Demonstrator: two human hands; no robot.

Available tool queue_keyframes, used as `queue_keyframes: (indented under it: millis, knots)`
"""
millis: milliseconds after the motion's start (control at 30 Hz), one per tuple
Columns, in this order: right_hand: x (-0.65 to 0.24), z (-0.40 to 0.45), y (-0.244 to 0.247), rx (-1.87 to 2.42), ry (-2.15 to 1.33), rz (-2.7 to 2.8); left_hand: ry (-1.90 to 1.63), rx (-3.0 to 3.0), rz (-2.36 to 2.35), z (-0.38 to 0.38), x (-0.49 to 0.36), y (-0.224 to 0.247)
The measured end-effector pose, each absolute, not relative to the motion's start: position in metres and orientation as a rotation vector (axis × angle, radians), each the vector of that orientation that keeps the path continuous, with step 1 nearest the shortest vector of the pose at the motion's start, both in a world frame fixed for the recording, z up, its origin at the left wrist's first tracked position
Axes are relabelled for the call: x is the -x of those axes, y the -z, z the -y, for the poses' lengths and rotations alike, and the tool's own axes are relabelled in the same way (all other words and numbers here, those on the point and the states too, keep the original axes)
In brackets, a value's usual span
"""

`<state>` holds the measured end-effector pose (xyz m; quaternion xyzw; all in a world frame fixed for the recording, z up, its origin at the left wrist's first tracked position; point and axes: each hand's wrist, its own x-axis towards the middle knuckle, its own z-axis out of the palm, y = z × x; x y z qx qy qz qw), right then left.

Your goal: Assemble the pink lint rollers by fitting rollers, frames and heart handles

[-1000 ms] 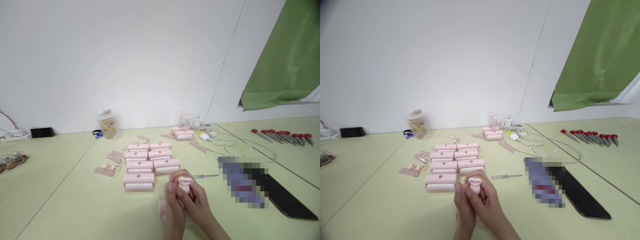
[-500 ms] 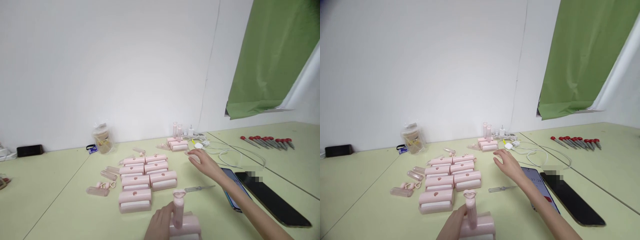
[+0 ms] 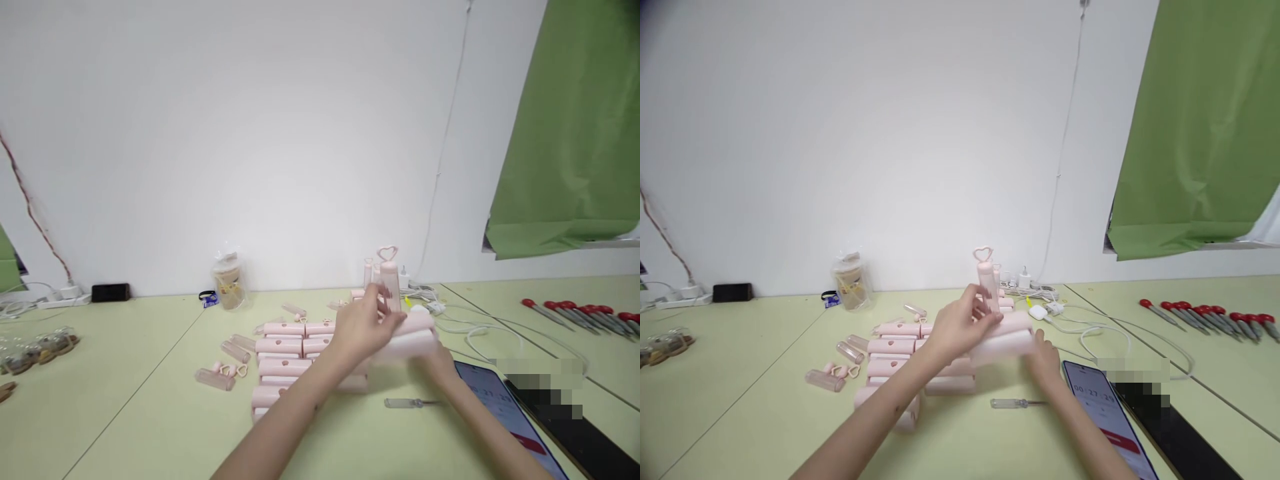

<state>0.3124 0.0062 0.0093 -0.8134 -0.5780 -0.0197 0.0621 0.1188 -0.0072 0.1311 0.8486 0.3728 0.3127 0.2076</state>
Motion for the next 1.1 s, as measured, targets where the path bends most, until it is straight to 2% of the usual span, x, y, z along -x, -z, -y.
queue_keyframes:
  millis: [233, 400, 533, 833, 1100]
  knots:
    - [-0.316, 0.013, -0.024, 2.585, -0.150, 1.854, -0.714, -2.352, -1.191, -0.086, -0.179, -0.084]
    - [-0.320, 0.016, -0.025, 2.594, -0.183, 1.896, -0.664, -2.304, -1.229, -0.109, -0.192, -0.044]
    - [-0.322, 0.015, -0.019, 2.562, -0.187, 1.914, -0.675, -2.285, -1.268, -0.116, -0.207, -0.029]
    - [-0.337, 0.009, -0.007, 2.400, -0.254, 1.957, -0.826, -2.344, -1.492, -0.105, -0.210, -0.048]
    - [-0.349, 0.016, -0.038, 2.078, -0.395, 1.746, -0.937, -2.649, -1.389, -0.045, -0.071, -0.089]
